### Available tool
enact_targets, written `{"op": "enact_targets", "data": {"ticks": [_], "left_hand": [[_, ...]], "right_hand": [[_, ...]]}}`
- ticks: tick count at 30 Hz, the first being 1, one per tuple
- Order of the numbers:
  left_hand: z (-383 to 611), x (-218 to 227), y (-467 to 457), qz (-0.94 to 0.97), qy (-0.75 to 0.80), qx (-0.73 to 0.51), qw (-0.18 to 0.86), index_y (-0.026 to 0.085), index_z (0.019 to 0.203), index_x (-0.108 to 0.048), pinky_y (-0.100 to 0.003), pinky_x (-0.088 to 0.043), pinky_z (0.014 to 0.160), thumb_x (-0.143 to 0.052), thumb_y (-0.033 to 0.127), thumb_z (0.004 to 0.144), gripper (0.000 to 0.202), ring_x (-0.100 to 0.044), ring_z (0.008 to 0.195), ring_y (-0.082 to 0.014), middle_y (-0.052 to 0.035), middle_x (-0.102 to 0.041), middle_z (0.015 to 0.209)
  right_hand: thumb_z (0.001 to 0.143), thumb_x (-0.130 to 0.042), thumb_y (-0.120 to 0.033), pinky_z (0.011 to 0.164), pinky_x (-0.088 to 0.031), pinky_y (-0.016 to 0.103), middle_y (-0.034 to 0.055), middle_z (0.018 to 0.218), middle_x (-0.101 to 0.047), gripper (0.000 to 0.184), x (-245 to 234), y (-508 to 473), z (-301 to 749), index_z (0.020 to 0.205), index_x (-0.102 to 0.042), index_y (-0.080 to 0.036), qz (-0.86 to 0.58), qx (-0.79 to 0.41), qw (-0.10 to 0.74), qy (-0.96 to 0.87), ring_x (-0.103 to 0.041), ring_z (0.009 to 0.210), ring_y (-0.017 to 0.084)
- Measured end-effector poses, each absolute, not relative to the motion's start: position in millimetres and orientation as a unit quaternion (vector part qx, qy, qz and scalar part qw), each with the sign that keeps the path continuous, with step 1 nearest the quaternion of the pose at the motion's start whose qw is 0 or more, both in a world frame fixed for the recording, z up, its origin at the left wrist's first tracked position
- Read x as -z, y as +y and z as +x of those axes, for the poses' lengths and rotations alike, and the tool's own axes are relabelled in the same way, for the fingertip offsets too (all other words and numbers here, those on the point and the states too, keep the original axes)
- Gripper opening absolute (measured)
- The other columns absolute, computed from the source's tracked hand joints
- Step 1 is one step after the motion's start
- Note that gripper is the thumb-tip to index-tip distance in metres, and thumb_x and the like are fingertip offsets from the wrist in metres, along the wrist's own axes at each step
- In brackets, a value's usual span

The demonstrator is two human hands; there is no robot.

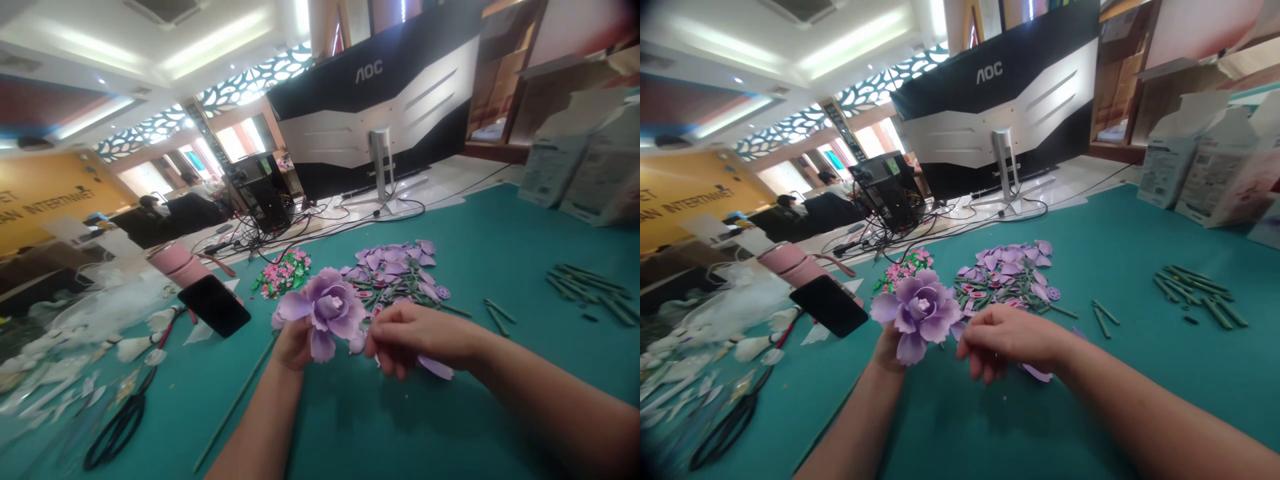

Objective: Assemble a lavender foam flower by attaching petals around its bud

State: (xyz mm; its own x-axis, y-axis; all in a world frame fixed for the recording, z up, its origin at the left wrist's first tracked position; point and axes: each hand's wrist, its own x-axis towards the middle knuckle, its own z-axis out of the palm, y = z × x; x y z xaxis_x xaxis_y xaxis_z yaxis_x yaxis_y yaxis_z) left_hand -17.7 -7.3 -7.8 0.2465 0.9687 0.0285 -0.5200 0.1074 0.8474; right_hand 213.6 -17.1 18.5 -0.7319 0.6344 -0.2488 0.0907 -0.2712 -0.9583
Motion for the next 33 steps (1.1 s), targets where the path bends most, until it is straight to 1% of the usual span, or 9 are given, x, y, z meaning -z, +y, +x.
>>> {"op": "enact_targets", "data": {"ticks": [2,6,11,15,19,24,27,30,33], "left_hand": [[-18.5,6.4,-5.9,0.402,0.292,-0.540,0.679,0.022,0.100,-0.066,-0.039,-0.055,0.092,-0.092,0.035,0.053,0.055,-0.067,0.105,-0.0304,-0.0029,-0.071,0.085],[-17.5,4.5,-5.7,0.420,0.294,-0.531,0.675,0.021,0.099,-0.066,-0.041,-0.054,0.091,-0.093,0.038,0.050,0.059,-0.065,0.108,-0.0330,-0.0051,-0.072,0.091],[-17.2,6.4,-6.0,0.425,0.296,-0.525,0.675,0.022,0.101,-0.065,-0.041,-0.054,0.090,-0.093,0.036,0.051,0.059,-0.065,0.108,-0.0331,-0.0047,-0.072,0.094],[-19.0,10.0,-4.8,0.418,0.285,-0.530,0.680,0.023,0.109,-0.063,-0.040,-0.053,0.092,-0.093,0.035,0.054,0.063,-0.065,0.109,-0.0315,-0.0039,-0.072,0.098],[-19.1,11.2,-3.2,0.425,0.275,-0.535,0.676,0.023,0.110,-0.062,-0.038,-0.053,0.092,-0.091,0.033,0.057,0.062,-0.066,0.107,-0.0295,-0.0041,-0.072,0.099],[-13.9,11.2,-3.4,0.415,0.293,-0.547,0.665,0.023,0.104,-0.063,-0.037,-0.054,0.085,-0.091,0.035,0.057,0.056,-0.066,0.106,-0.0301,-0.0033,-0.071,0.097],[-11.2,13.9,-4.6,0.399,0.318,-0.551,0.660,0.024,0.099,-0.061,-0.036,-0.055,0.078,-0.091,0.036,0.057,0.052,-0.066,0.103,-0.0311,-0.0036,-0.071,0.098],[-11.1,18.3,-5.7,0.399,0.333,-0.544,0.659,0.025,0.100,-0.060,-0.036,-0.054,0.073,-0.092,0.040,0.055,0.057,-0.067,0.101,-0.0314,-0.0043,-0.070,0.102],[-12.6,21.9,-6.1,0.405,0.332,-0.542,0.657,0.028,0.102,-0.058,-0.034,-0.053,0.074,-0.090,0.037,0.058,0.055,-0.067,0.099,-0.0271,-0.0013,-0.069,0.103]], "right_hand": [[0.089,-0.061,-0.046,0.052,-0.050,0.020,0.0038,0.068,-0.071,0.034,-19.0,-21.7,211.4,0.085,-0.072,-0.014,-0.286,-0.741,0.160,-0.586,-0.064,0.054,0.010],[0.090,-0.059,-0.051,0.048,-0.048,0.018,0.0025,0.066,-0.071,0.038,-19.0,-28.9,205.0,0.094,-0.073,-0.016,-0.287,-0.759,0.195,-0.551,-0.062,0.050,0.009],[0.090,-0.058,-0.052,0.044,-0.046,0.017,0.0010,0.057,-0.067,0.039,-17.1,-29.6,199.2,0.089,-0.071,-0.015,-0.294,-0.781,0.206,-0.511,-0.058,0.043,0.008],[0.090,-0.059,-0.050,0.044,-0.045,0.017,0.0005,0.057,-0.067,0.036,-17.8,-28.5,200.0,0.088,-0.071,-0.016,-0.292,-0.782,0.211,-0.509,-0.058,0.043,0.007],[0.090,-0.059,-0.049,0.045,-0.045,0.017,0.0000,0.058,-0.066,0.035,-17.8,-29.4,202.3,0.089,-0.071,-0.016,-0.291,-0.776,0.211,-0.518,-0.058,0.044,0.007],[0.088,-0.062,-0.049,0.048,-0.047,0.018,0.0007,0.063,-0.067,0.036,-10.6,-34.8,193.8,0.099,-0.068,-0.015,-0.283,-0.780,0.187,-0.526,-0.060,0.049,0.008],[0.090,-0.061,-0.052,0.053,-0.049,0.020,0.0024,0.070,-0.069,0.040,-1.3,-38.8,184.4,0.106,-0.065,-0.015,-0.249,-0.807,0.202,-0.495,-0.063,0.055,0.009],[0.090,-0.061,-0.052,0.052,-0.048,0.019,0.0030,0.070,-0.070,0.039,8.0,-40.5,178.1,0.101,-0.065,-0.015,-0.221,-0.838,0.225,-0.446,-0.063,0.055,0.009],[0.090,-0.063,-0.051,0.050,-0.047,0.018,0.0027,0.067,-0.069,0.037,11.9,-40.2,176.9,0.094,-0.064,-0.014,-0.213,-0.854,0.227,-0.416,-0.063,0.052,0.009]]}}
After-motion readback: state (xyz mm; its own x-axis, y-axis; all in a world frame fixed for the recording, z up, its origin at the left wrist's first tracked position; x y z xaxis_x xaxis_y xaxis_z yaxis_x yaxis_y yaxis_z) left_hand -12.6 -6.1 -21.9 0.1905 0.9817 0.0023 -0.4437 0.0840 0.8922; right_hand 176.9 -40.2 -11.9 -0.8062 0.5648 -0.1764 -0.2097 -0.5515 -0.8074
